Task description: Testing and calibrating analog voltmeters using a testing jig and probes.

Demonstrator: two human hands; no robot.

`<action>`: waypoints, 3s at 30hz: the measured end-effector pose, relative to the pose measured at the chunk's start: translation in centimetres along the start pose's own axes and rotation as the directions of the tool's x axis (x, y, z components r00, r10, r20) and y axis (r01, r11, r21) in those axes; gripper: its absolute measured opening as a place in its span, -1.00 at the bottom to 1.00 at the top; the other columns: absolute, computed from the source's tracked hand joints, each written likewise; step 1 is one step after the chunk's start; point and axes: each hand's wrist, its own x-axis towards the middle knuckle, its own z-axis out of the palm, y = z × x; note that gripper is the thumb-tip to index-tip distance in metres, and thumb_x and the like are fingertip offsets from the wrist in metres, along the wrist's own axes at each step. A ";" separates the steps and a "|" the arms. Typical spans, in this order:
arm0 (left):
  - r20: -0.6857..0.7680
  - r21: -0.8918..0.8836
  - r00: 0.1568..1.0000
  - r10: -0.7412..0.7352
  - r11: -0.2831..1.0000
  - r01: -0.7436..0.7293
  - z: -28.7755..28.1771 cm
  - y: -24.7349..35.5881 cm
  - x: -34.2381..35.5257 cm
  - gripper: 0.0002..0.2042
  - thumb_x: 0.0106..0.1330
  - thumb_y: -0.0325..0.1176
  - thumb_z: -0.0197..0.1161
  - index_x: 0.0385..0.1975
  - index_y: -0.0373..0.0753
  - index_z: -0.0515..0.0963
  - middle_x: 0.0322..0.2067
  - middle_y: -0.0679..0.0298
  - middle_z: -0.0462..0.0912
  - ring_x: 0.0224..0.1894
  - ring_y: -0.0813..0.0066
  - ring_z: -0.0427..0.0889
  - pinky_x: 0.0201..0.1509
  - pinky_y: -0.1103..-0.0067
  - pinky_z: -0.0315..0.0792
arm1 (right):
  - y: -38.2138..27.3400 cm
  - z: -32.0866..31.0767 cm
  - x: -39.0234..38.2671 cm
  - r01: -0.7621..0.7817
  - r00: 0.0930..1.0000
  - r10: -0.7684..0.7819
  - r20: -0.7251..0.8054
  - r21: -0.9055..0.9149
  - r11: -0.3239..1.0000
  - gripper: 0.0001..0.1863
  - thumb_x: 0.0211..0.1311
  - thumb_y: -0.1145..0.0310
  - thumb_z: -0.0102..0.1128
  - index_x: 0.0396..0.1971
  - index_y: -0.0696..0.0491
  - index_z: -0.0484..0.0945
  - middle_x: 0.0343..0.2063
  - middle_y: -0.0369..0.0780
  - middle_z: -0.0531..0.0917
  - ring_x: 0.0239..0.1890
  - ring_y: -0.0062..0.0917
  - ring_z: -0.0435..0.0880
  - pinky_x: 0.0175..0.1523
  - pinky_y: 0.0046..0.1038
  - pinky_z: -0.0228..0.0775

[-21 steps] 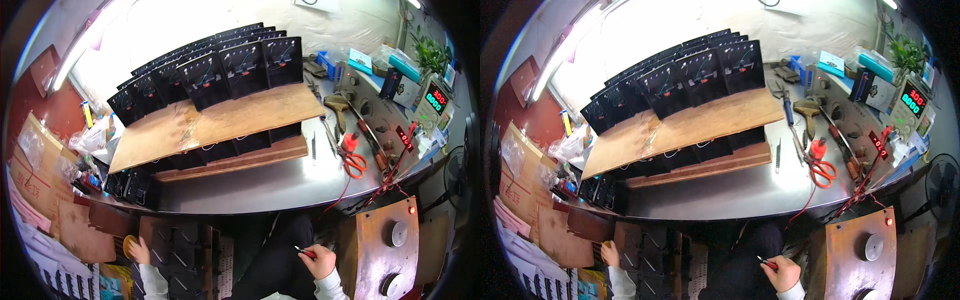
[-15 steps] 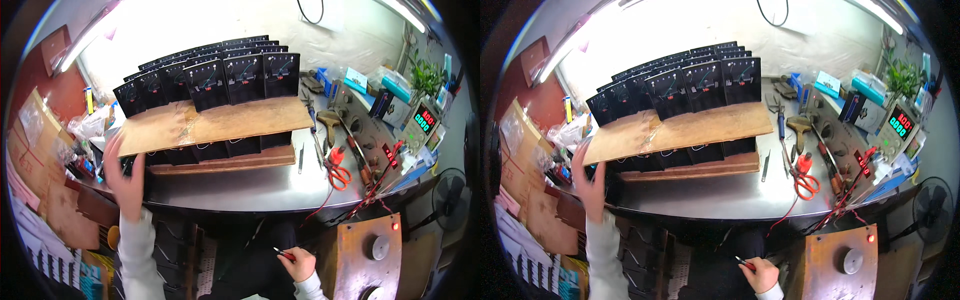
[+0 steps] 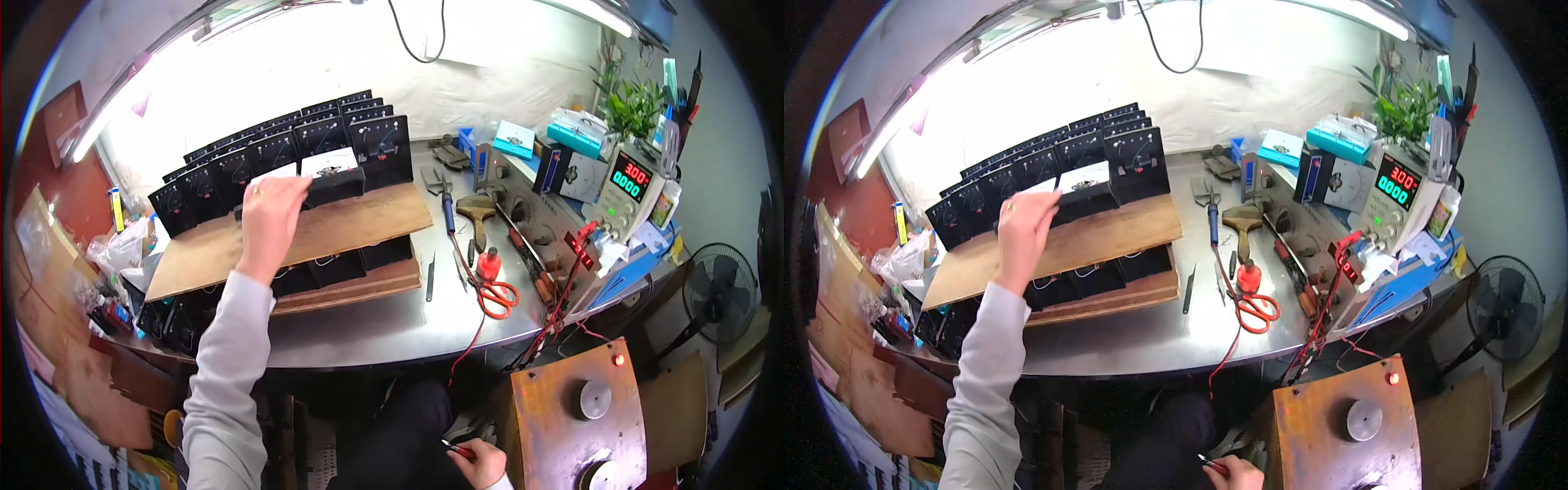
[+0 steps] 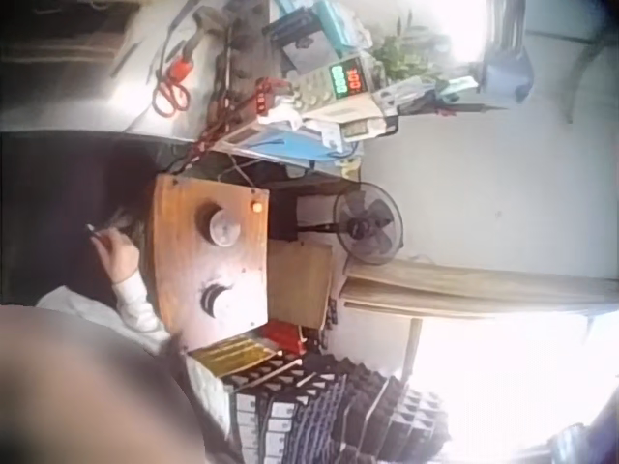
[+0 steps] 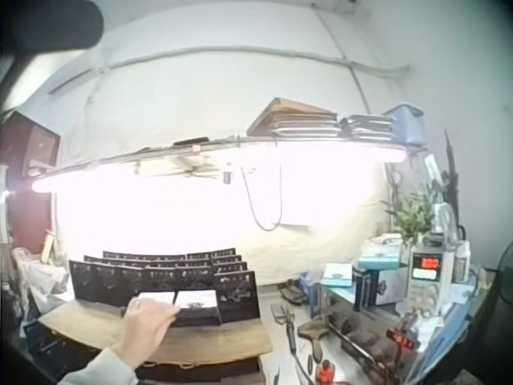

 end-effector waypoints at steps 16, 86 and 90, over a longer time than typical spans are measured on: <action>0.786 -0.593 0.563 -0.256 -0.055 0.803 -1.7 -8.7 -6.0 0.23 -0.07 -0.56 0.60 0.56 -0.19 -0.21 0.42 0.07 0.20 0.44 0.31 0.23 0.48 0.46 0.14 | -2.5 1.1 3.5 0.018 0.999 -0.017 -0.027 0.031 0.999 -0.77 0.00 0.44 0.55 -0.37 0.17 0.67 -0.50 -0.14 0.71 -0.50 -0.42 0.72 -0.37 -0.50 0.54; 0.701 -0.583 0.624 -0.345 0.226 0.781 -3.1 13.5 -18.1 0.14 -0.07 -0.27 0.62 0.52 -0.23 -0.02 0.24 -0.09 0.42 0.24 0.03 0.45 0.35 0.28 0.27 | -12.5 6.5 10.5 0.241 0.939 -0.268 -0.217 -0.143 0.960 0.14 -0.19 0.17 0.65 0.38 0.27 0.15 0.27 0.12 0.37 0.29 0.02 0.40 0.29 -0.14 0.29; 0.737 -0.636 0.635 -0.232 0.082 0.767 -2.3 13.4 -16.1 0.14 -0.04 -0.52 0.55 0.54 -0.19 -0.10 0.27 0.00 0.40 0.27 0.20 0.48 0.32 0.33 0.39 | -9.2 4.4 10.1 0.299 0.922 -0.249 -0.295 0.139 0.944 -0.13 -0.05 0.33 0.58 0.28 0.23 0.33 0.22 0.06 0.43 0.22 -0.04 0.48 0.24 -0.22 0.38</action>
